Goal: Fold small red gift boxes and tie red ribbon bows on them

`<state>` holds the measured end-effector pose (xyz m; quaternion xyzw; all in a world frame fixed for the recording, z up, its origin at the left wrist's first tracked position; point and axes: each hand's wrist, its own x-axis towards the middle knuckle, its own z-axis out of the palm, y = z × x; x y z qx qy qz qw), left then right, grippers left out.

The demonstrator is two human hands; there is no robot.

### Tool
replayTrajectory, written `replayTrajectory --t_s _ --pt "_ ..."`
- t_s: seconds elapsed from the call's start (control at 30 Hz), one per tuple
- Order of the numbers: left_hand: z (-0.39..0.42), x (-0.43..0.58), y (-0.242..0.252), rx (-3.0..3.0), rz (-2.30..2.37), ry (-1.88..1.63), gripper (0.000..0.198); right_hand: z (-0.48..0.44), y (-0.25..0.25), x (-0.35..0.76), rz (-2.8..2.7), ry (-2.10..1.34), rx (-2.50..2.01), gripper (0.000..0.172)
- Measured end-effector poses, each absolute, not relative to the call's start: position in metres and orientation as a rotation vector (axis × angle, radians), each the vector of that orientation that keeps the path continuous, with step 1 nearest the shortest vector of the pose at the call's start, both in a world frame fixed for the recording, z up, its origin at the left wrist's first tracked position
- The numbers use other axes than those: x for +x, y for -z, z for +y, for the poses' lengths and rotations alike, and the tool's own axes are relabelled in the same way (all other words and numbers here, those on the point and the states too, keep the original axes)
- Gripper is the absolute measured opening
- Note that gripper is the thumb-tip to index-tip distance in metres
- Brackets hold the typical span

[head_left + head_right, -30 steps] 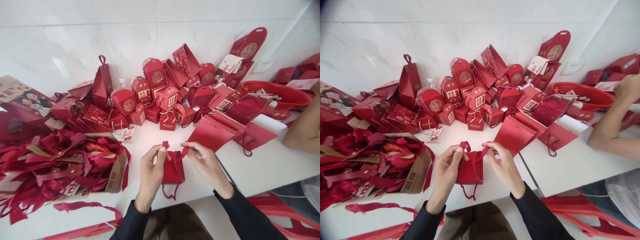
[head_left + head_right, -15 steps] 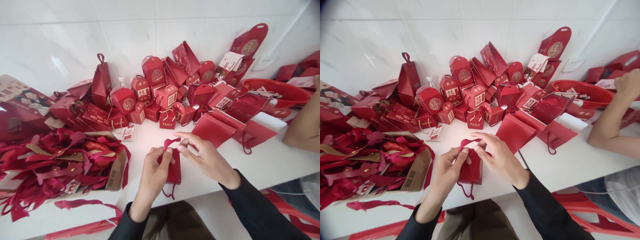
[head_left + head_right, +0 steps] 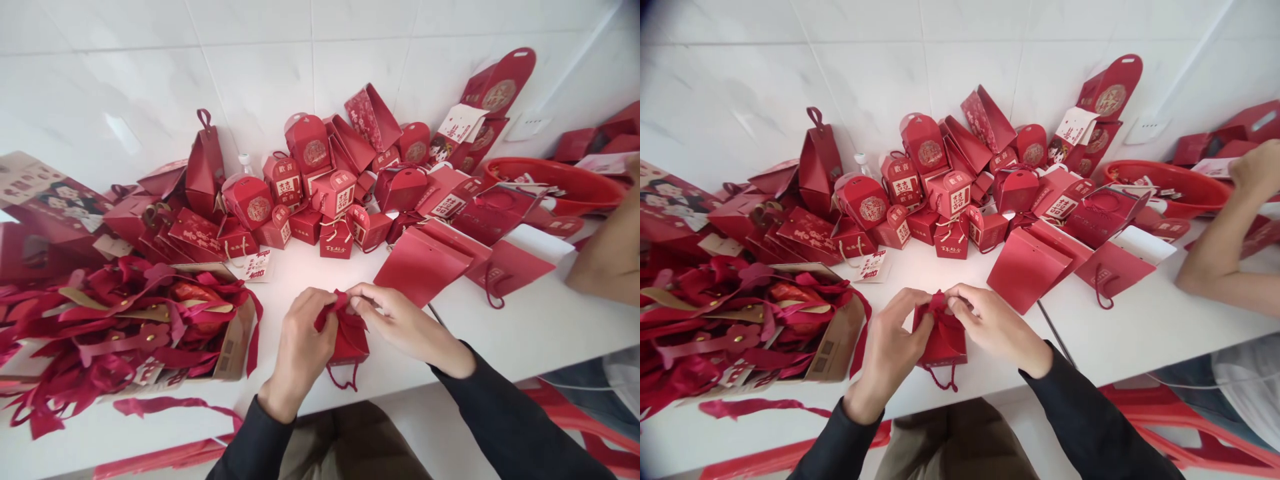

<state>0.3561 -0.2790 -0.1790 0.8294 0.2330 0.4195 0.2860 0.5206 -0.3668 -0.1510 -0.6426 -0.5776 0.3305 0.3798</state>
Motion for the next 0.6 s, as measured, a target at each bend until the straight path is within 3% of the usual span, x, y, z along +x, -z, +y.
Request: replayTrajectory --t_s 0.17,0.4,0.6 --pt "-0.282 0.357 0.197 2.286 0.522 -1.364 0.024 -0.359 0.158 0.520 -1.467 -0.891 -1.558 0.017" --pt "-0.284 0.355 0.197 2.160 0.531 -1.335 0.018 -0.359 0.154 0.522 -1.337 -0.863 -1.551 0.009" --pt "-0.286 0.351 0.199 2.060 0.567 -1.256 0.018 -0.361 0.150 0.523 -1.303 -0.908 -1.515 0.017"
